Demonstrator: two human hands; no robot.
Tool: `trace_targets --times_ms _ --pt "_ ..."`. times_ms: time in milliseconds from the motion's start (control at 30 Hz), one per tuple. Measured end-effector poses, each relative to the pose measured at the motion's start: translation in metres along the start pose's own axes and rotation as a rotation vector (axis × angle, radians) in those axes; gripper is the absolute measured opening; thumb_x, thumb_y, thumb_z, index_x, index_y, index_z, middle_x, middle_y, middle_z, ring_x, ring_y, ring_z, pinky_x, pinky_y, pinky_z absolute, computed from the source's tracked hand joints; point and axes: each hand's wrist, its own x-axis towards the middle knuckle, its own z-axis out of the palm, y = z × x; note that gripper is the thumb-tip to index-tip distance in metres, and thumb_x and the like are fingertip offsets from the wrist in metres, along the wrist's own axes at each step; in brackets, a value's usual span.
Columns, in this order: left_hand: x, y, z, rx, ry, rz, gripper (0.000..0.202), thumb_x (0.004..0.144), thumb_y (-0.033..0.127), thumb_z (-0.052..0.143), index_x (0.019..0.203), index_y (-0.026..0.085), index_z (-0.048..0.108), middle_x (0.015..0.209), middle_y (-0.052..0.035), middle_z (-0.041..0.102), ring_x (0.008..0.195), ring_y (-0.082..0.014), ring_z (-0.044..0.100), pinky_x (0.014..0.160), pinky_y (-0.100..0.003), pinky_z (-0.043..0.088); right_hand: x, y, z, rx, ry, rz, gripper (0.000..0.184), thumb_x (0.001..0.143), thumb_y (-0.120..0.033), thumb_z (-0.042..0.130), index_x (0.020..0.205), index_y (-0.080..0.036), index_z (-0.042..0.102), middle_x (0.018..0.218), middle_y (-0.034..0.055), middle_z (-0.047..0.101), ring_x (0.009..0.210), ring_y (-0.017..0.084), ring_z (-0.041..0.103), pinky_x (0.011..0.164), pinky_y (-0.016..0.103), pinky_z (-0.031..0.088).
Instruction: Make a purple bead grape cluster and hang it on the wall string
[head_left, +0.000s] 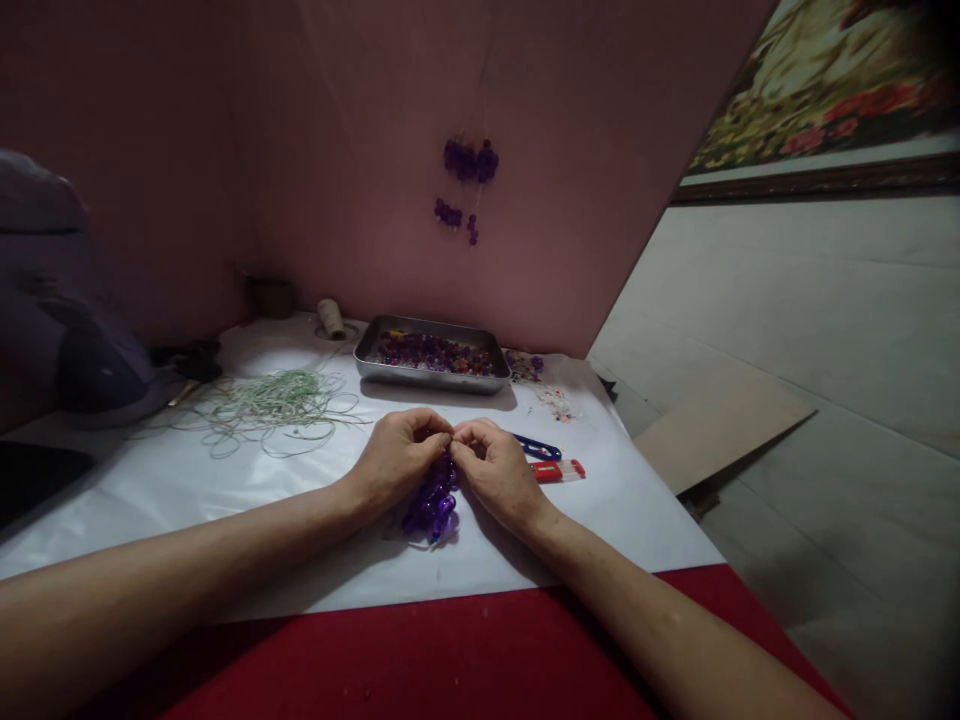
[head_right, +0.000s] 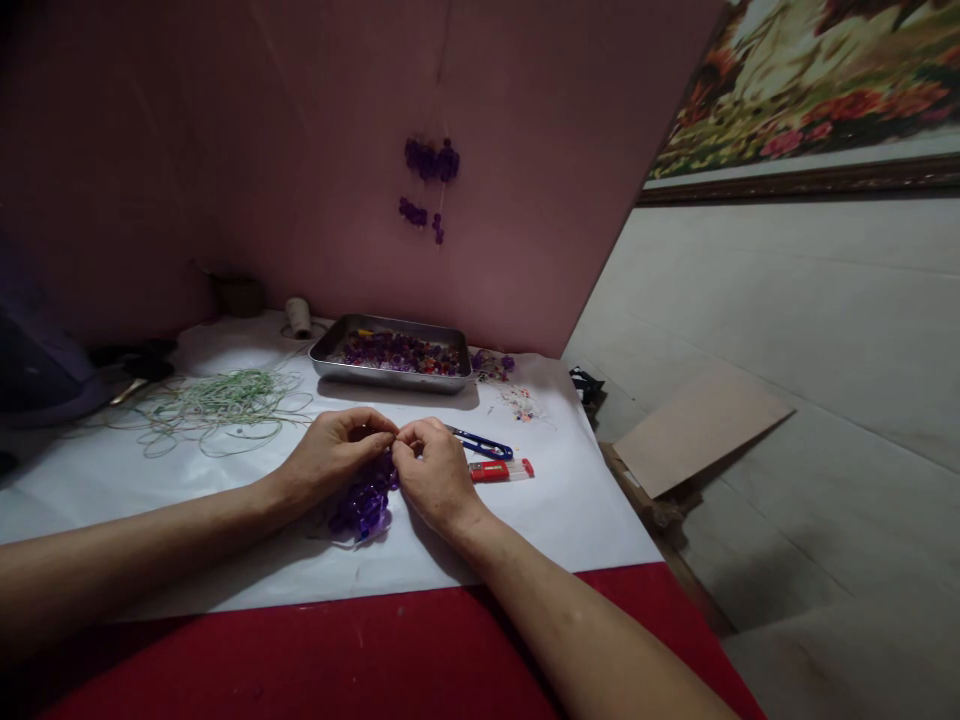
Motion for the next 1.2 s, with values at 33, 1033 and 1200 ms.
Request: trace_targets --times_ms 33,1033,1200 --pt "0.0004 -0.0011 0.0000 0.006 0.007 0.004 0.012 0.069 0.020 0.058 0.071 0.015 0.069 0.067 -0.0033 0.068 0.064 -0.0149 0.058 0.060 -0.026 0.046 0.0000 0.0004 0.0002 0.001 -0.002 -0.001 0.014 0.076 -0.013 0.053 0.064 -0.019 0.056 0.080 0.0050 0.063 0.077 0.019 0.057 0.074 0.032 0.044" --pt "-0.0014 0.0026 -0.0016 -0.082 0.011 -0.024 0.022 0.063 0.023 0.064 0.083 0.014 0.065 0.064 0.0017 0.058 0.058 -0.0125 0.051 0.054 -0.026 0.042 0.0047 0.0042 0.0008 0.107 0.030 0.103 0.012 0.074 -0.017 0.053 0.063 -0.018 0.057 0.080 0.0071 0.066 0.080 0.021 0.059 0.078 0.034 0.044" --pt "0.0003 0.0007 -0.0040 -0.100 0.037 -0.049 0.021 0.063 0.018 0.057 0.082 0.016 0.065 0.069 -0.0020 0.065 0.066 -0.0163 0.058 0.065 -0.032 0.047 0.0045 0.0056 0.0016 0.111 0.037 0.108 0.013 0.074 -0.017 0.053 0.061 -0.018 0.058 0.083 0.0083 0.068 0.082 0.021 0.061 0.080 0.035 0.044"
